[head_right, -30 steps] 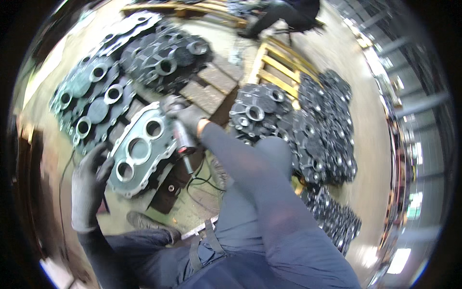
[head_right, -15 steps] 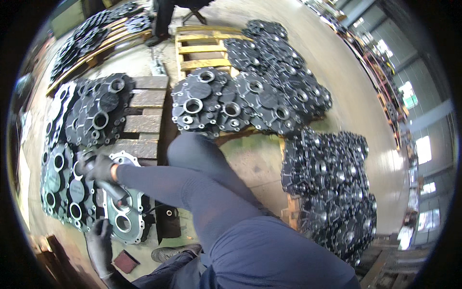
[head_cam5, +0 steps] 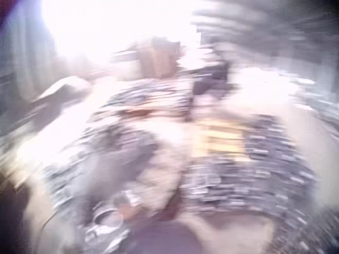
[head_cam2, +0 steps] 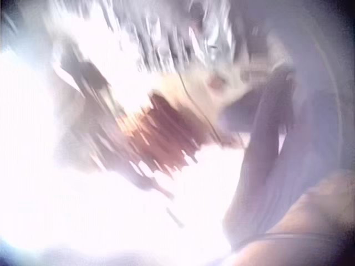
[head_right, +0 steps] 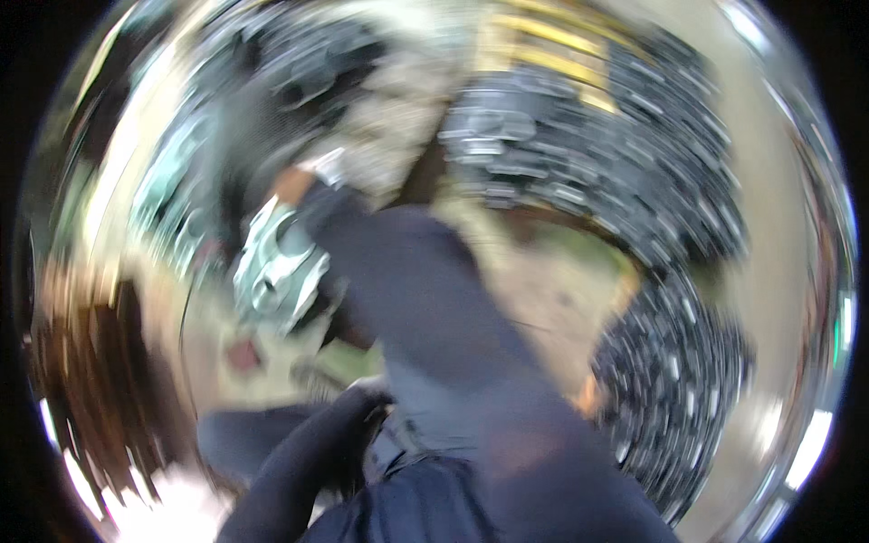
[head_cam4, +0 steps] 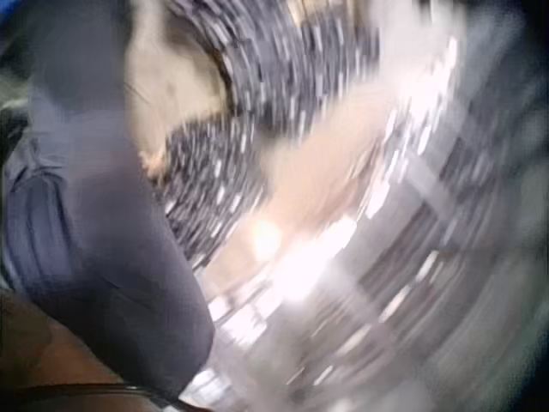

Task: The person sits on the floor and uses an angle grinder to smooth the edges and surfaces of metal engine parts. They handle each part one at a time, repositioning them as needed, and place finished pieces onto a nearby stack.

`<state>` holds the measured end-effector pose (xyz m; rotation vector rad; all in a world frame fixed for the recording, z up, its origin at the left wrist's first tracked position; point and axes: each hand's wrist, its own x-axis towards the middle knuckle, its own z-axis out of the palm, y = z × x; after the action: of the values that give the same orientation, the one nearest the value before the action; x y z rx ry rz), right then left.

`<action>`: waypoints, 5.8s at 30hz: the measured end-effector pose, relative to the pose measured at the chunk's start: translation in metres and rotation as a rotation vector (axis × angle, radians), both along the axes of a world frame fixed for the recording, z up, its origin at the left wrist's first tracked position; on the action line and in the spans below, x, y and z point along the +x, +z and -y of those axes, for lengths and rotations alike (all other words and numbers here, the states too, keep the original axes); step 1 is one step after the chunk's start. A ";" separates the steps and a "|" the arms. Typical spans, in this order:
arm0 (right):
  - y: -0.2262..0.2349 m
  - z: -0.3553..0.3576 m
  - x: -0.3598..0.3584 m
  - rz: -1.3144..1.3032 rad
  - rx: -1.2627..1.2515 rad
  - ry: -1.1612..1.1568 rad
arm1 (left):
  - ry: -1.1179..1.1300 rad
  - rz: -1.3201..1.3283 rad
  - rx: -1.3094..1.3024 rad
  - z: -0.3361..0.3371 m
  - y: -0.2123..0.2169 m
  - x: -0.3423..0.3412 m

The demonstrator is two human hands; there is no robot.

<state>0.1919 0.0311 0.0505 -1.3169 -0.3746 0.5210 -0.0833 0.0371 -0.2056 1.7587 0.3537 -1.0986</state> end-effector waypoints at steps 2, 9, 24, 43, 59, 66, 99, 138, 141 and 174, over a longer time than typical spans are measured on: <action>0.005 0.024 0.020 -0.032 0.065 -0.008 | -0.064 0.050 0.017 0.010 -0.001 0.014; -0.019 -0.016 0.040 -0.193 0.130 0.042 | 0.059 -0.010 -0.052 0.005 -0.001 -0.007; -0.033 -0.060 0.063 -0.097 -0.174 -0.450 | -0.061 -0.212 -0.132 -0.090 -0.013 -0.008; -0.023 -0.054 -0.038 0.137 0.341 -0.952 | -0.246 -0.130 -0.168 -0.179 0.025 -0.023; 0.022 -0.045 -0.091 -0.025 -0.008 -0.598 | 0.758 0.702 0.031 -0.306 0.162 0.111; 0.019 -0.056 -0.091 -0.013 0.146 -0.738 | 0.723 0.726 0.031 -0.306 0.152 0.133; 0.028 0.014 -0.049 0.082 0.714 -0.743 | 0.762 0.677 -0.049 -0.294 0.094 0.039; 0.008 0.005 -0.009 0.103 0.832 -0.835 | 0.346 0.520 0.099 -0.304 0.057 0.044; 0.006 -0.001 -0.007 0.125 0.848 -0.792 | 0.340 0.531 0.103 -0.301 0.061 0.044; -0.007 -0.014 0.002 0.151 0.833 -0.901 | 0.317 0.470 0.120 -0.299 0.044 0.050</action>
<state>0.1938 0.0453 0.0435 -0.5913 -0.0634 -0.4705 -0.0337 0.3358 -0.1620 1.9211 0.3930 -0.4283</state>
